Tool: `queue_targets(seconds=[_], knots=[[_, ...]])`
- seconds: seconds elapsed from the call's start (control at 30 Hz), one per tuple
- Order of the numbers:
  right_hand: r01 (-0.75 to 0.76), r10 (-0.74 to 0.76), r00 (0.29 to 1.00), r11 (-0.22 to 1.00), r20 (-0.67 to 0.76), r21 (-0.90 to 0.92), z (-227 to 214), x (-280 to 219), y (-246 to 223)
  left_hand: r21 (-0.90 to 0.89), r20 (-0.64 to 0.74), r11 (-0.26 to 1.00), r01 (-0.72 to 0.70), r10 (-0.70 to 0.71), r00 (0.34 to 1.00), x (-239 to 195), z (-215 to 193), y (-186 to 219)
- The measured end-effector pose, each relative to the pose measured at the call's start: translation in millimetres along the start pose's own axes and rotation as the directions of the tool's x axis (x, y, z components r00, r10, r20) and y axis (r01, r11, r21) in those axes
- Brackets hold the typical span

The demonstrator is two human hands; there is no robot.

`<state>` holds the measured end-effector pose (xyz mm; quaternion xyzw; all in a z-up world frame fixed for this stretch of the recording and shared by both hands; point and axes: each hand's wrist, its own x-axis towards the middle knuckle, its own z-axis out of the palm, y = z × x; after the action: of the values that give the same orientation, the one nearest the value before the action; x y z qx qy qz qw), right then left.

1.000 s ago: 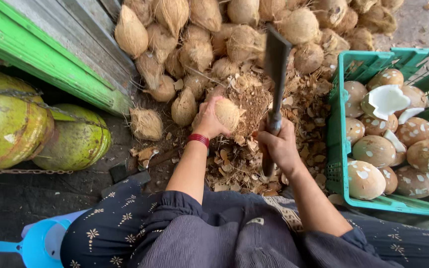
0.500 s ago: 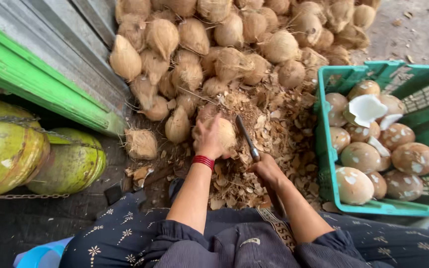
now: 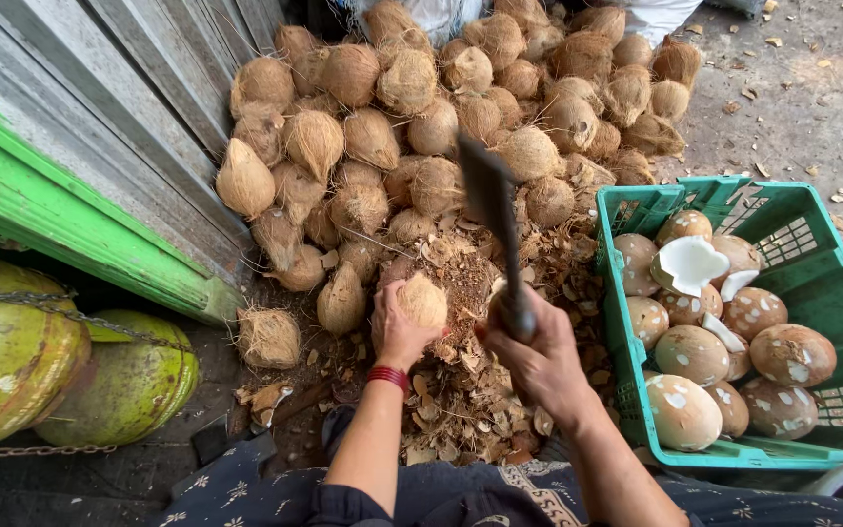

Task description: The person uses a curved knife to peel the fibrous husk off a coconut while seated on the ground. The peeled coconut is then placed into a green crate alongside other processed coconuts.

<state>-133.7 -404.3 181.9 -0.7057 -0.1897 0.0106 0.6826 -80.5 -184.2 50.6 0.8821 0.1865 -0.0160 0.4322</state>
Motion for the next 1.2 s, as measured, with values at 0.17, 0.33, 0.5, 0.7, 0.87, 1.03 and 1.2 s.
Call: queue_targets(seconds=[0.17,0.33,0.5,0.7,0.87,1.03,1.2], knots=[[0.021,-0.008,0.992,0.995,-0.128,0.095,33,-9,84,-0.083,0.284,0.961,-0.263,0.276,0.918,24,-12,-28],[-0.888,0.894,0.447,0.439,0.034,0.137,30,-20,130,0.254,0.405,0.870,-0.423,0.302,0.863,38,-20,-15],[-0.682,0.682,0.731,0.731,-0.009,0.037,5,10,56,0.273,0.239,0.947,-0.168,0.103,0.966,35,-19,8],[0.115,-0.092,0.977,0.987,-0.193,0.113,10,6,69,0.226,0.014,0.969,-0.102,0.102,0.995,5,5,-7],[-0.843,0.847,0.529,0.519,0.053,0.141,48,-22,161,0.285,-0.036,0.919,-0.272,0.294,0.955,6,-2,1],[-0.761,0.756,0.648,0.644,0.089,0.080,33,-17,120,-0.046,0.058,0.997,-0.060,0.063,0.996,-7,-16,-7],[-0.190,0.191,0.981,0.981,-0.024,0.043,14,-4,46,-0.365,0.179,0.883,0.296,-0.246,0.953,4,-16,-11]])
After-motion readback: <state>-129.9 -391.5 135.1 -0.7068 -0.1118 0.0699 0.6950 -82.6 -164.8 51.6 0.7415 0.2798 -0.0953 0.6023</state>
